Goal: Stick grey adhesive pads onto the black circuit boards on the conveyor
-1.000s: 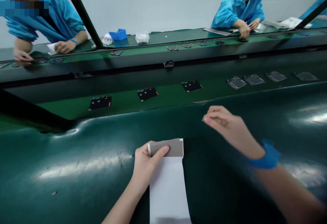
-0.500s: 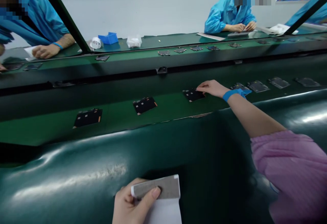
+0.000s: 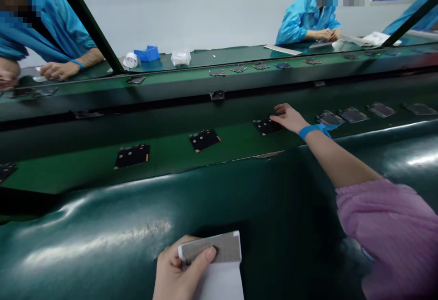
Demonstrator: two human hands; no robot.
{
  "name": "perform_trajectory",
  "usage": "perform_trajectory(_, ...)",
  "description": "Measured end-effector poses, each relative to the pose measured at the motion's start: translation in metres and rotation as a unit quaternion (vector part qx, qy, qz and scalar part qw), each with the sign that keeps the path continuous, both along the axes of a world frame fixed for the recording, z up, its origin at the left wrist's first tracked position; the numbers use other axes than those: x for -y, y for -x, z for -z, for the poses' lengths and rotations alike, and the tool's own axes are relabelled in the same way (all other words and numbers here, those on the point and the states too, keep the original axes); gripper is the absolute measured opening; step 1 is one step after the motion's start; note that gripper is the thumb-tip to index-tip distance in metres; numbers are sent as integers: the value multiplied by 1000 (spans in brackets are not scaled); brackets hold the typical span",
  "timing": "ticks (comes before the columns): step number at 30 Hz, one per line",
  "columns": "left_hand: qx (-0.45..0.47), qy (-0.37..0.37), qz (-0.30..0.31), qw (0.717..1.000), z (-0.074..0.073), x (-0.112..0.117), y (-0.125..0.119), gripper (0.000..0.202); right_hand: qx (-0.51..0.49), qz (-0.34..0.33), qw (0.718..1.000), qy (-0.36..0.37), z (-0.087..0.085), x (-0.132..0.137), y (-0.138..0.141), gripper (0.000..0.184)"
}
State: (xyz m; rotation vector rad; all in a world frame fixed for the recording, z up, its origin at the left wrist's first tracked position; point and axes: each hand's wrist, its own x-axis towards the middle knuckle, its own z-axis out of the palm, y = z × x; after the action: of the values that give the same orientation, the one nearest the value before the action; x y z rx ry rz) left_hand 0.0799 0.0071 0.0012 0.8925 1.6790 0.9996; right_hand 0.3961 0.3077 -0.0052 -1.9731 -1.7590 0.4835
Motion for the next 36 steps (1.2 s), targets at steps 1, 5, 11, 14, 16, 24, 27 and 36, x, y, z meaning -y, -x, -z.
perform_trajectory(1,4,-2,2,1000,0,0,0,37,16,4,1000,-17,0,6,6,54)
perform_trajectory(5,26,-3,0,1000,-2,0,-1,34,149,-36,988,-15,2,31,28,73)
perform_trajectory(11,47,-16,-2,999,-6,-1,-2,28,278,-114,954,6,-17,38,28,33)
perform_trajectory(14,67,-23,-3,998,-6,-1,-2,27,235,-70,969,-26,-36,39,13,17)
perform_trajectory(16,79,-25,-4,997,-5,0,-1,26,202,-20,978,-45,-45,42,0,22)
perform_trajectory(24,113,-25,36,993,0,-1,4,28,106,24,986,-124,-29,96,27,11)
perform_trajectory(27,106,-34,46,993,1,-2,5,27,-78,-188,973,-105,-31,156,82,21)
perform_trajectory(36,78,-63,58,993,0,-2,6,26,-162,-310,936,46,-43,232,130,14)
